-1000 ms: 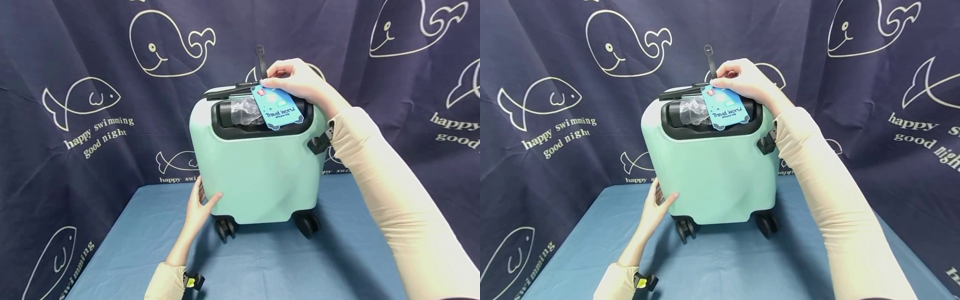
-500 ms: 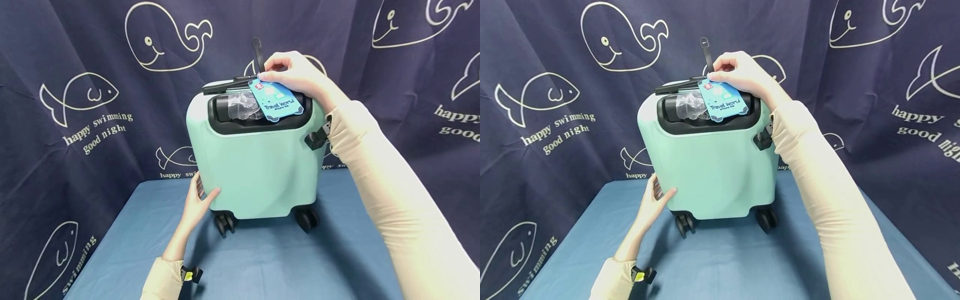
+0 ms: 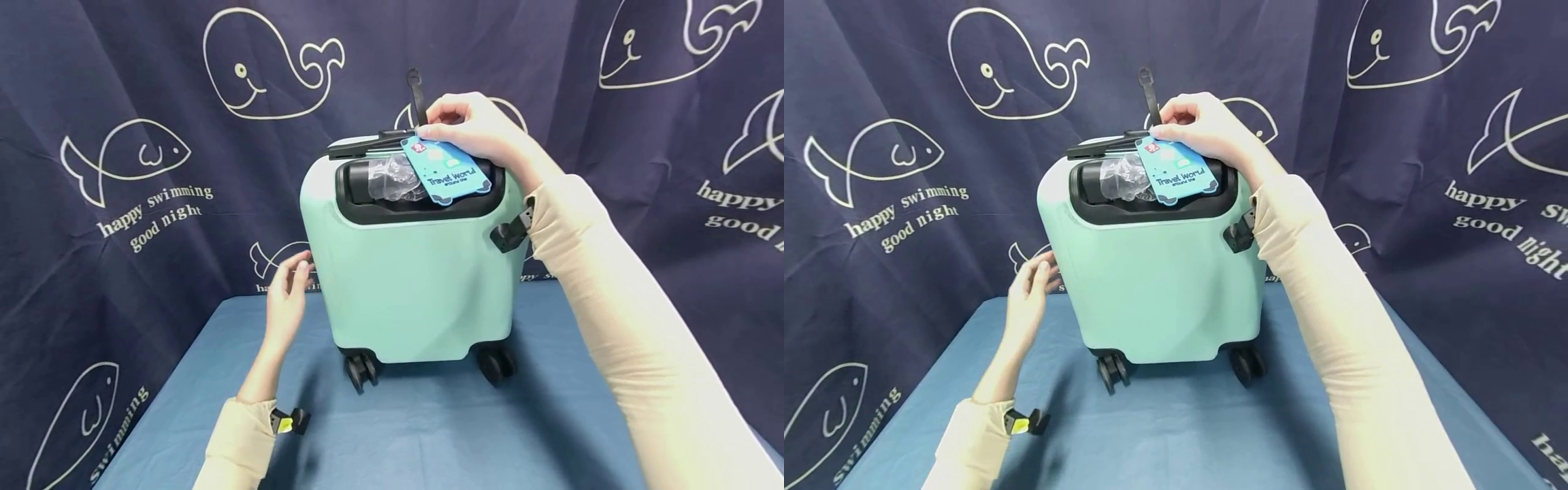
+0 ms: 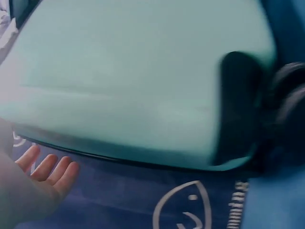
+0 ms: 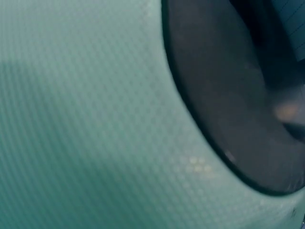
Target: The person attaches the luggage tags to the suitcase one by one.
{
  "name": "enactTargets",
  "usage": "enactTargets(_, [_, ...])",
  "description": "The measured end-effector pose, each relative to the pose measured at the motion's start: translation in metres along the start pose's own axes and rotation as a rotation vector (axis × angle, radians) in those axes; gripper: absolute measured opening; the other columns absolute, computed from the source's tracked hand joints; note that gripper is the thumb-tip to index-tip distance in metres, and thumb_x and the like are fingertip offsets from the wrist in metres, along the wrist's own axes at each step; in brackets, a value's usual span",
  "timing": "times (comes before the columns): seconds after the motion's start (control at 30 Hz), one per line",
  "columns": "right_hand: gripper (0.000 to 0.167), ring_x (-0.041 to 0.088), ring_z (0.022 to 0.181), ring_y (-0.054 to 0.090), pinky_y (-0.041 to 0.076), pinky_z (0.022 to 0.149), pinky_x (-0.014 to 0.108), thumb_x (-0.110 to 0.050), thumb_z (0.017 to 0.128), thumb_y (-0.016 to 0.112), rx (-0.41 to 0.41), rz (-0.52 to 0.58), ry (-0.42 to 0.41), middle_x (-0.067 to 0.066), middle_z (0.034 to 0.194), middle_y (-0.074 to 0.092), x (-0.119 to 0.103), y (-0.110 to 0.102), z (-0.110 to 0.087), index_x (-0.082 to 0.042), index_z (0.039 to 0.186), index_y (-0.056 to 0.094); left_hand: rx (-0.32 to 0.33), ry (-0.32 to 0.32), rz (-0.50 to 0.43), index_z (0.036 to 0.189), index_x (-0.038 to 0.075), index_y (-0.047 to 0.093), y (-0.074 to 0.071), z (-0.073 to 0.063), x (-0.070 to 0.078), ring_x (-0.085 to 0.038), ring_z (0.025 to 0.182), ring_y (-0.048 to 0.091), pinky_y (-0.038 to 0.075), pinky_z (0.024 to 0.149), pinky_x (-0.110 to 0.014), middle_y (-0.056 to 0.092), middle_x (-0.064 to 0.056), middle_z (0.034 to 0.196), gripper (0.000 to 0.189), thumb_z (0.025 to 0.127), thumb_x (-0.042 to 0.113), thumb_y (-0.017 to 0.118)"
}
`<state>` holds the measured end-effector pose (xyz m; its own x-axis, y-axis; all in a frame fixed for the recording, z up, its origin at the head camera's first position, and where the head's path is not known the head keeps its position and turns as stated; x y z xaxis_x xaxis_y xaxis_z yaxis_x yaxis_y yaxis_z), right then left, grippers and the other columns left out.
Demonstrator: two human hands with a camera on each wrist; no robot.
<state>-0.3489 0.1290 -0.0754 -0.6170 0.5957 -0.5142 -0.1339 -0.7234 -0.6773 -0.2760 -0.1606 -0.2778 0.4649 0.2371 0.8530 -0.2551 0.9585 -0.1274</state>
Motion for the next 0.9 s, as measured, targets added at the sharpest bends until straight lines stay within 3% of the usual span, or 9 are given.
enactTargets(0.07, [0.023,0.011,0.079,0.048,0.033,0.071,0.021,-0.033,0.086,0.067,0.004,-0.001,0.002,-0.006,0.084,0.057,0.001,0.0,-0.001,-0.011,0.092,0.065,0.018,0.028,0.01,0.128,-0.004,0.05,-0.003,0.006,0.016,-0.017,0.11,0.058,0.048,0.092,-0.028,0.054,-0.019,0.13,0.035,0.099,0.015,0.046])
enactTargets(0.2, [0.024,0.01,0.079,0.048,0.033,0.071,0.02,-0.033,0.086,0.067,0.011,-0.004,0.0,-0.006,0.084,0.057,0.002,0.001,-0.002,-0.011,0.092,0.064,0.056,0.094,0.008,0.126,-0.006,0.051,-0.006,0.024,0.04,-0.011,0.105,0.058,0.045,0.087,-0.015,0.055,-0.02,0.128,0.034,0.097,0.01,0.049])
enactTargets(0.5, [0.022,0.01,0.078,0.047,0.033,0.071,0.02,-0.032,0.086,0.067,0.011,0.005,-0.005,-0.007,0.082,0.057,-0.001,0.0,0.0,-0.011,0.092,0.065,0.138,0.252,-0.054,0.126,0.0,0.052,-0.007,0.071,0.058,-0.017,0.106,0.059,0.045,0.091,-0.022,0.06,-0.014,0.122,0.033,0.095,0.012,0.053])
enactTargets(0.7, [0.024,0.01,0.079,0.048,0.033,0.071,0.02,-0.032,0.086,0.066,-0.001,-0.003,-0.011,-0.006,0.083,0.057,-0.002,0.001,0.001,-0.01,0.094,0.065,0.152,0.282,-0.062,0.121,-0.001,0.056,-0.004,0.086,0.072,-0.012,0.103,0.061,0.045,0.09,-0.022,0.062,-0.014,0.119,0.03,0.094,0.011,0.055])
enactTargets(0.9, [0.023,0.01,0.079,0.047,0.033,0.071,0.02,-0.034,0.086,0.066,-0.004,-0.01,-0.001,-0.007,0.081,0.056,-0.001,0.0,0.0,-0.011,0.093,0.065,0.131,0.279,-0.048,0.12,0.0,0.057,0.006,0.099,0.087,-0.014,0.106,0.062,0.045,0.091,-0.021,0.064,-0.013,0.119,0.029,0.094,0.011,0.056])
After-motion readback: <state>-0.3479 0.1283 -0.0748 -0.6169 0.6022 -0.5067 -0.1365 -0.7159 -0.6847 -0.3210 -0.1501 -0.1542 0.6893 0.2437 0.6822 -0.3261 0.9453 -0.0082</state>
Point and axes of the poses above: each hand's wrist, its own z-axis towards the middle knuckle, its own y-axis out of the palm, x = y × z, the point moved 3 cm from there along z, towards the middle knuckle
